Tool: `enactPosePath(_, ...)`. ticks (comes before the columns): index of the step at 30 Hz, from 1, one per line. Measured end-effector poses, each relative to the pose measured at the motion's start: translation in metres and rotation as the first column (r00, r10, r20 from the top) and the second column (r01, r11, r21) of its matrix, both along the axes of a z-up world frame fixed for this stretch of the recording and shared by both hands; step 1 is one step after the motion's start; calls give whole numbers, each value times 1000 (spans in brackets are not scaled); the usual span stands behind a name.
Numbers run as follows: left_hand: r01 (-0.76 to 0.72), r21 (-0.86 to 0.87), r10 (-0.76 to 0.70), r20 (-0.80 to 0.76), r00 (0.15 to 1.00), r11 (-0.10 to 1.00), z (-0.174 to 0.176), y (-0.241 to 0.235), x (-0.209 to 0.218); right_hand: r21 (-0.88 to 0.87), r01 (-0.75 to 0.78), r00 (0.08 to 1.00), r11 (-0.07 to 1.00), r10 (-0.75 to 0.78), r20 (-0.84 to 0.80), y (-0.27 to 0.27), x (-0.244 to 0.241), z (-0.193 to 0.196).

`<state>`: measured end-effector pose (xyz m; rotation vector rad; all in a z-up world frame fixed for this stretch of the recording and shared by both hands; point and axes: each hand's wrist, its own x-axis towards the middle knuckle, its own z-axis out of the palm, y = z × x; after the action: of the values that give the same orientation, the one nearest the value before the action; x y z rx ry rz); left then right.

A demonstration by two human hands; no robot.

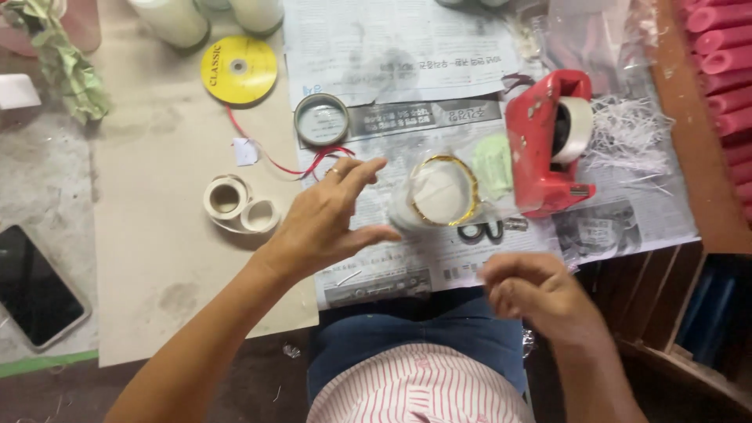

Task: Wrapping a candle in plastic film, securing it with tape, and tying a decorative red ribbon.

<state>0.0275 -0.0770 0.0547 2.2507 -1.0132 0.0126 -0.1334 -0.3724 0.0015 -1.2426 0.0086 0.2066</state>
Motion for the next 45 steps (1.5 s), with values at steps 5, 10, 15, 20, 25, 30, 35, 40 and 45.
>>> enactPosePath(5,93,-21,-95,-281,955,995,12,-47,22,-598,249,967,762,-164,194,-10,51,32)
enactPosePath(10,101,73,-82,-227,970,992,19,-78,33,-824,129,987,551,8,160,32,96,71)
enactPosePath(15,133,-12,-133,-143,981,991,3,-94,34,-811,77,993,580,32,117,31,105,71)
enactPosePath(20,186,-137,-202,-114,973,973,4,-94,24,-762,177,943,623,115,313,32,105,58)
enactPosePath(25,199,-193,-151,237,960,961,12,-97,8,-746,234,934,624,70,351,24,107,24)
enactPosePath(30,196,-322,-115,254,960,926,12,-96,-10,-744,256,892,617,145,427,37,118,41)
enactPosePath(35,15,-425,14,64,998,905,-31,-78,-2,-683,247,878,687,139,457,48,117,62)
enactPosePath(40,22,-342,-32,-23,999,939,-59,-98,16,-800,344,826,492,247,507,49,112,62)
enactPosePath(45,169,-350,-170,29,985,922,-69,-113,32,-776,520,732,358,281,620,53,105,67)
